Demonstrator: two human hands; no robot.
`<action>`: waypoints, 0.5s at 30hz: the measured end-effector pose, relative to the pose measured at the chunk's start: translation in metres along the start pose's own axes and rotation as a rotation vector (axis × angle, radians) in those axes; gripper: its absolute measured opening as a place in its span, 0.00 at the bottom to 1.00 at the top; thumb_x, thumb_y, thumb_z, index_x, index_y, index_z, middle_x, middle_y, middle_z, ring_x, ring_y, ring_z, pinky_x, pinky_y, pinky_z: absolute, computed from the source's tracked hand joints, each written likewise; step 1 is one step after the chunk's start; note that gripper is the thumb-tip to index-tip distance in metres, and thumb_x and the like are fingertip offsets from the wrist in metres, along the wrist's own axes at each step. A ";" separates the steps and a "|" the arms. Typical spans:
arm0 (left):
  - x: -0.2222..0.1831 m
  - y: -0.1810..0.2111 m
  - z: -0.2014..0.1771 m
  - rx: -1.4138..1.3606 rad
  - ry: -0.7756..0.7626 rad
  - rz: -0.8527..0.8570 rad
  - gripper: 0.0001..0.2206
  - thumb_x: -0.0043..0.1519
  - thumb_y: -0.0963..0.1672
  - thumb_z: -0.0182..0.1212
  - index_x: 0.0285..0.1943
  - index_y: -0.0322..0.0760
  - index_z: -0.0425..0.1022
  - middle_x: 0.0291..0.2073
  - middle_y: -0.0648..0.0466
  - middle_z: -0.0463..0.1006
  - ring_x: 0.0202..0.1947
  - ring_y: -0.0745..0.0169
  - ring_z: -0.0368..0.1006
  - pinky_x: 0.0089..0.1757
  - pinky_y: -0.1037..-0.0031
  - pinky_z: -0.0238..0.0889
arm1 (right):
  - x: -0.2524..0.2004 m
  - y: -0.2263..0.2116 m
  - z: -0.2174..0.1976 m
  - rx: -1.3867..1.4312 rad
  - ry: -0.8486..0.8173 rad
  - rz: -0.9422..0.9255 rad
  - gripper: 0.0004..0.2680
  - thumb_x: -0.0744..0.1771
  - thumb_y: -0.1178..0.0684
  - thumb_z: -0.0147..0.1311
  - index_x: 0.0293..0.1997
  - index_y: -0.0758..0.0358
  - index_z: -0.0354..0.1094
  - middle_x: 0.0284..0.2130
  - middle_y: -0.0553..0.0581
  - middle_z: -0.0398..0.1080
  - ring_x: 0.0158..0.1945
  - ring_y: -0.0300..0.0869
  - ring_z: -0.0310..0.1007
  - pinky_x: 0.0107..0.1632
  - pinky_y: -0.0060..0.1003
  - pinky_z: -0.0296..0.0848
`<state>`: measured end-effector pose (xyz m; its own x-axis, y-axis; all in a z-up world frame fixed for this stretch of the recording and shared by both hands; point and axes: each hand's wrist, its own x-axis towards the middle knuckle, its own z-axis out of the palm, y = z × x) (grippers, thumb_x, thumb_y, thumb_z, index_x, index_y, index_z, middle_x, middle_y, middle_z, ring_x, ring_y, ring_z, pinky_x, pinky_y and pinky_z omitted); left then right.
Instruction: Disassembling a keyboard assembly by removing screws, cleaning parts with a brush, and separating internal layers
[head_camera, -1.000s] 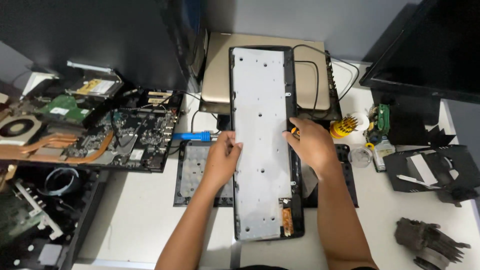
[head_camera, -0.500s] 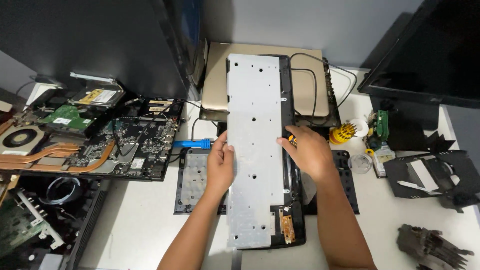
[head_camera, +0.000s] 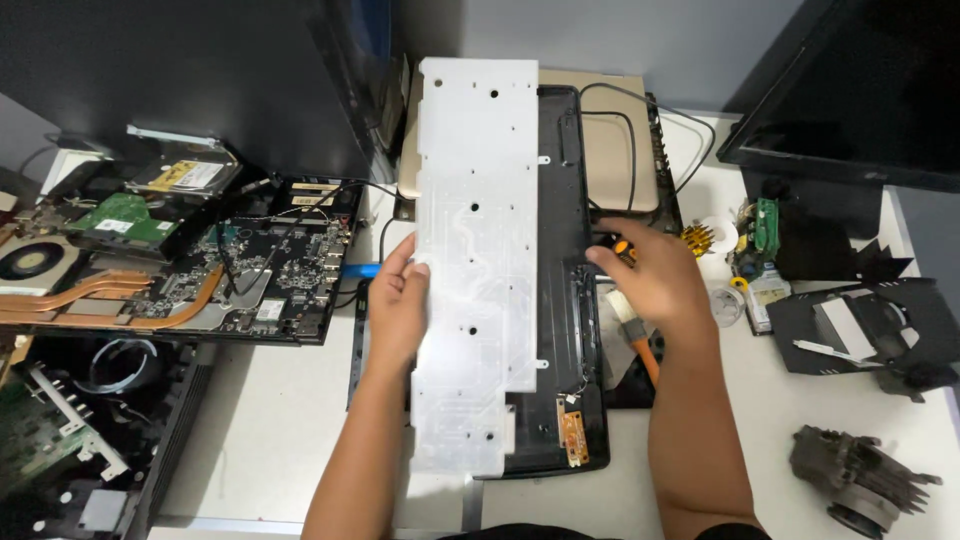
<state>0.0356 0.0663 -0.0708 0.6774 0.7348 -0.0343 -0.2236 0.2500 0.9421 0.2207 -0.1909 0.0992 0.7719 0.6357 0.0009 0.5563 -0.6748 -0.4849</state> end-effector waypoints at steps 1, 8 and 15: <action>-0.003 0.010 0.004 -0.001 -0.002 -0.003 0.22 0.67 0.36 0.49 0.72 0.28 0.64 0.43 0.46 0.82 0.37 0.64 0.78 0.40 0.73 0.77 | 0.000 0.003 0.000 -0.001 0.000 0.003 0.19 0.68 0.35 0.54 0.61 0.53 0.73 0.48 0.66 0.77 0.52 0.63 0.76 0.56 0.54 0.71; -0.010 0.038 0.015 -0.223 -0.066 -0.154 0.22 0.66 0.38 0.52 0.72 0.29 0.65 0.50 0.39 0.81 0.42 0.57 0.81 0.42 0.68 0.78 | -0.009 -0.010 -0.015 0.074 0.004 0.083 0.18 0.67 0.37 0.57 0.61 0.52 0.73 0.27 0.61 0.78 0.42 0.57 0.80 0.52 0.48 0.72; -0.009 0.030 0.019 -0.411 -0.097 -0.162 0.23 0.67 0.41 0.52 0.73 0.32 0.64 0.57 0.36 0.78 0.49 0.51 0.81 0.46 0.67 0.78 | -0.018 -0.017 -0.019 0.043 -0.014 0.052 0.18 0.68 0.37 0.56 0.62 0.51 0.72 0.39 0.69 0.78 0.49 0.64 0.76 0.53 0.53 0.73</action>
<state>0.0362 0.0557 -0.0362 0.7849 0.6078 -0.1207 -0.3553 0.6011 0.7158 0.2034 -0.1984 0.1241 0.7948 0.6058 -0.0369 0.5020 -0.6904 -0.5209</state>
